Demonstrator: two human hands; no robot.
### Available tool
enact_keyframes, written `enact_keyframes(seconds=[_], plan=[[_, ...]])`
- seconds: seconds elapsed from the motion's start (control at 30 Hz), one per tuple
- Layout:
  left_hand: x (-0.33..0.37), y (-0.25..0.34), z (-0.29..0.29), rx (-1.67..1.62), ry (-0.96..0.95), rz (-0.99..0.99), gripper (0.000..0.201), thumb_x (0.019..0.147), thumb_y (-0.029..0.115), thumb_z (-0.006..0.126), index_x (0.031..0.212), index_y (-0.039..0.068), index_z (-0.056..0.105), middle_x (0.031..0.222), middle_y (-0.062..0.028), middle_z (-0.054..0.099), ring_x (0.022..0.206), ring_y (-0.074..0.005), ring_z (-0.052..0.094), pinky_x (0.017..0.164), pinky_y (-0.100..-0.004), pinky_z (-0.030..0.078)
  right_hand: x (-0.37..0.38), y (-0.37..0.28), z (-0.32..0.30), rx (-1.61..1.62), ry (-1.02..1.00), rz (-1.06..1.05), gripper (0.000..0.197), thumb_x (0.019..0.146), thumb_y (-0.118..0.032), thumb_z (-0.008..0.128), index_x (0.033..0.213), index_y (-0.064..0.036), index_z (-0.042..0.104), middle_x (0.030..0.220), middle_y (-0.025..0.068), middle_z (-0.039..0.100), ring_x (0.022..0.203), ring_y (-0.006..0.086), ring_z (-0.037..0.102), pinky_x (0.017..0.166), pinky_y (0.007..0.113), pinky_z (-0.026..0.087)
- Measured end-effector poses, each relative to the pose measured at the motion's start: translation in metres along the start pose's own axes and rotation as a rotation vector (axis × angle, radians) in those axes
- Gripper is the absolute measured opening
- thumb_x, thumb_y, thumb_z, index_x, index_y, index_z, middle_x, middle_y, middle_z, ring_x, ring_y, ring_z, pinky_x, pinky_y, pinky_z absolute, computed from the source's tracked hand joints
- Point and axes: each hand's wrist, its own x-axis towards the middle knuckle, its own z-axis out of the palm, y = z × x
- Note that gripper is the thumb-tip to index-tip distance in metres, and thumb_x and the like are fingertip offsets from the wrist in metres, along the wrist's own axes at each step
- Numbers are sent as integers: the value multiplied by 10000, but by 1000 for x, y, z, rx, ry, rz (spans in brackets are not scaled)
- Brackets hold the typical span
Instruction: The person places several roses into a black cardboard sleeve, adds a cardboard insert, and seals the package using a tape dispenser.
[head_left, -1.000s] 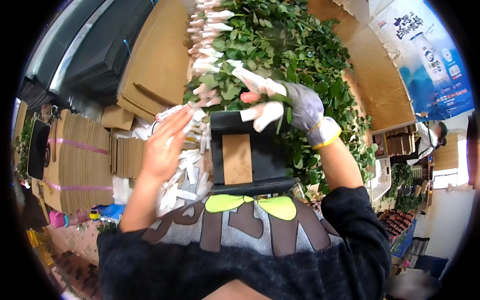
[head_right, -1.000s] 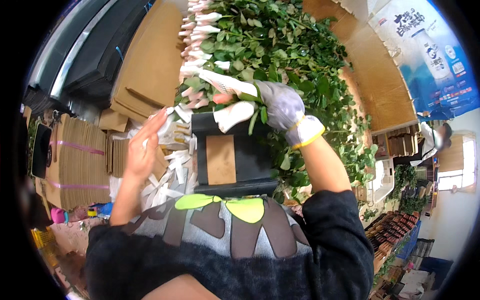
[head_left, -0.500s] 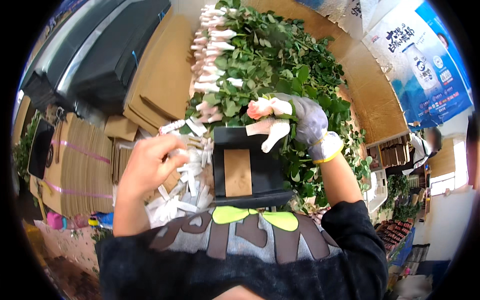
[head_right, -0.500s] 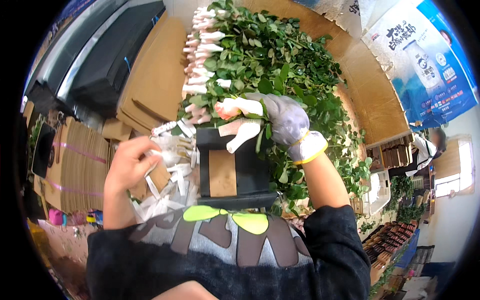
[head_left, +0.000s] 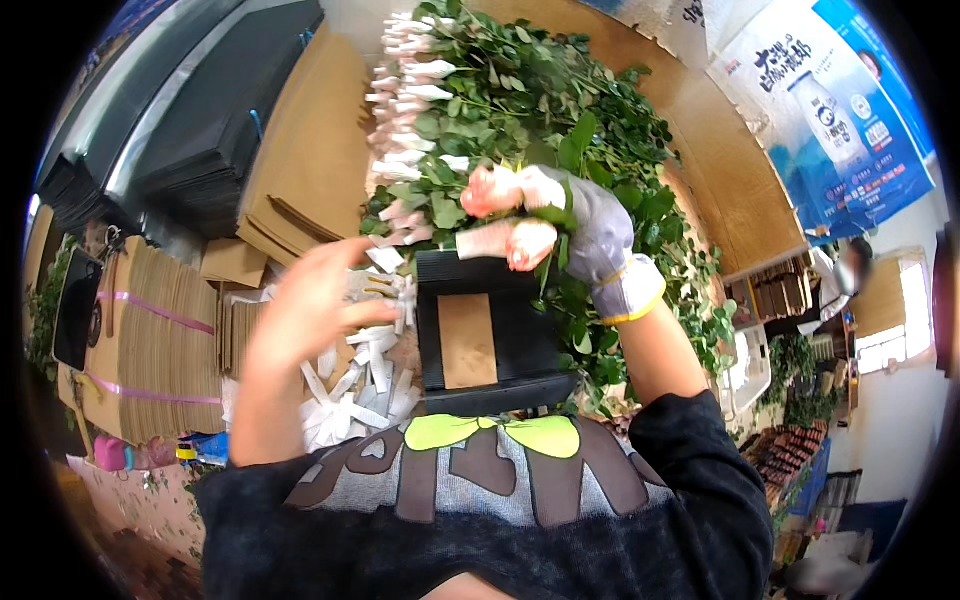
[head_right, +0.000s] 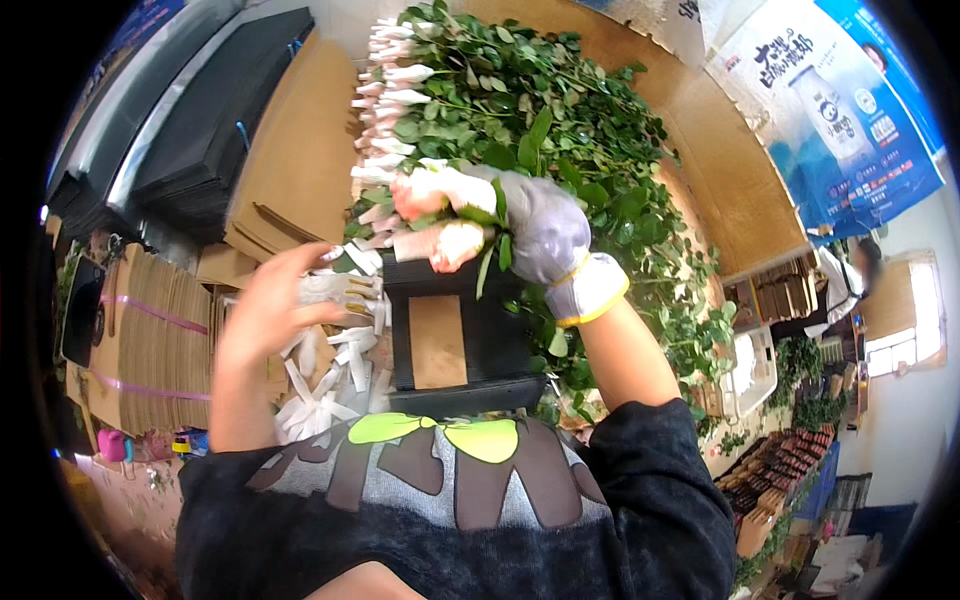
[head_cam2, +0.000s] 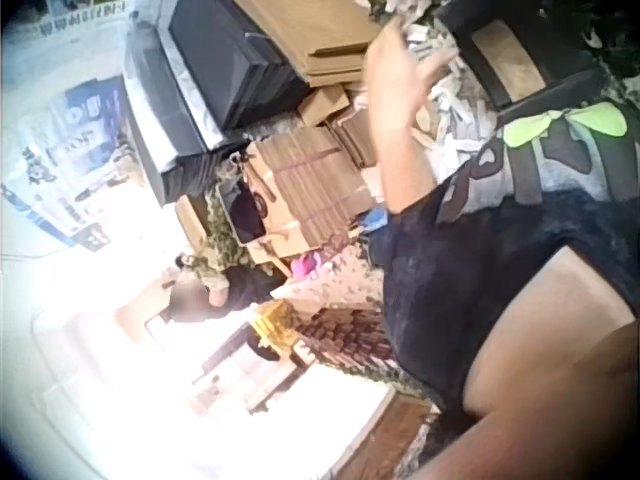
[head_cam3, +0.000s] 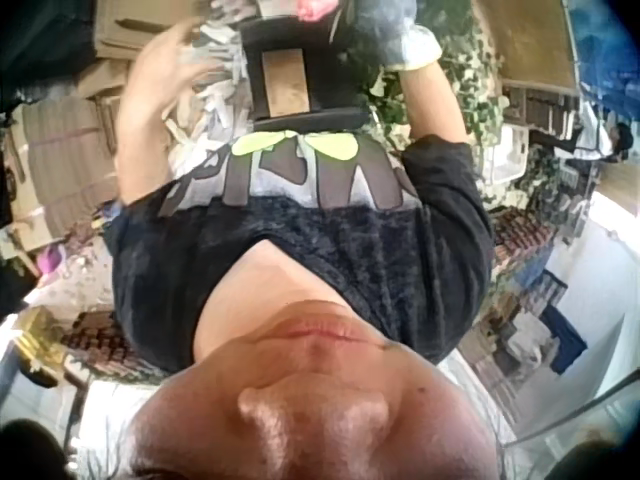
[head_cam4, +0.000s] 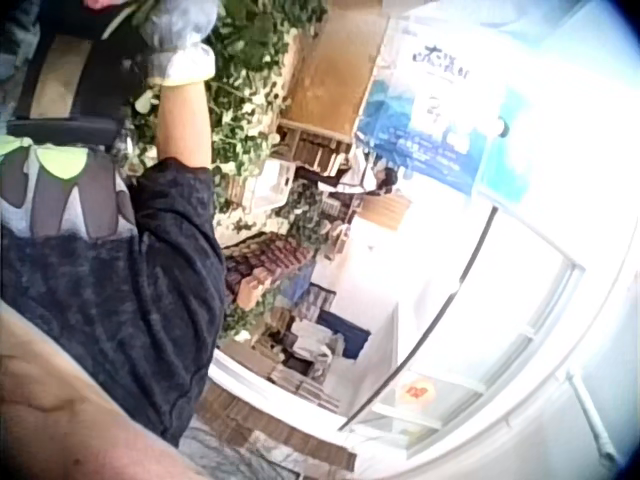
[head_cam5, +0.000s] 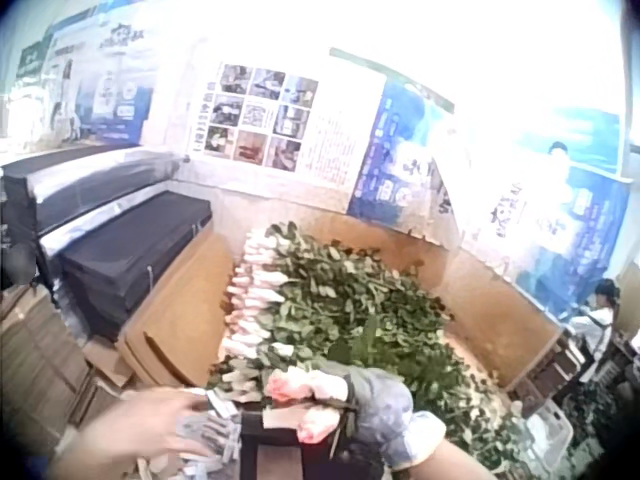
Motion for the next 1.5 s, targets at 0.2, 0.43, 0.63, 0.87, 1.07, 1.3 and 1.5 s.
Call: enact_keyframes(seconds=[0.2,0.43,0.63,0.87,1.07,1.3,1.5], plan=[[22,14,36,-100,-162,208,223,816,223,666,937,36,661,806,-174,628,748,-338,615,660,-388,471,-7,-6,12,-127,-135,-24,300,832,-199,644,1098,-63,628,1005,83,678,890,217,662,770,327,525],[-23,-16,-29,119,-251,-112,245,746,211,698,817,-2,600,825,-163,605,792,-367,580,698,-402,460,-22,18,30,-334,-101,-90,416,746,-193,708,1143,-156,591,864,83,678,768,284,668,649,376,535],[-18,7,18,-155,-288,17,339,810,285,698,926,19,522,778,-185,608,745,-390,597,641,-440,454,-20,6,32,-337,-121,-73,462,731,-173,710,1178,-175,593,914,68,686,819,278,668,698,375,539],[-24,-3,-33,516,-671,-293,504,605,257,811,1019,32,633,888,-176,650,875,-349,632,752,-422,488,-35,25,13,-385,-144,-19,409,763,-170,683,1162,-152,595,1040,56,684,888,262,672,743,362,541],[33,48,24,245,-100,481,481,662,107,735,1131,73,635,891,-75,610,867,-256,561,805,-368,458,-36,-7,27,-506,-226,-129,480,742,-153,643,1215,-157,560,896,42,674,765,226,659,627,344,515],[13,63,0,64,242,670,266,612,-20,645,878,-10,653,757,-72,567,694,-255,535,603,-355,442,-44,20,-2,-114,-221,30,444,761,-168,660,1190,-94,572,1045,86,671,878,268,662,730,356,532],[-20,4,-3,477,-521,-205,542,676,318,766,1140,72,629,964,-146,604,948,-345,552,841,-431,447,-63,82,-56,1520,93,273,467,800,-265,702,1178,-35,555,1154,168,618,980,329,630,705,406,552]])
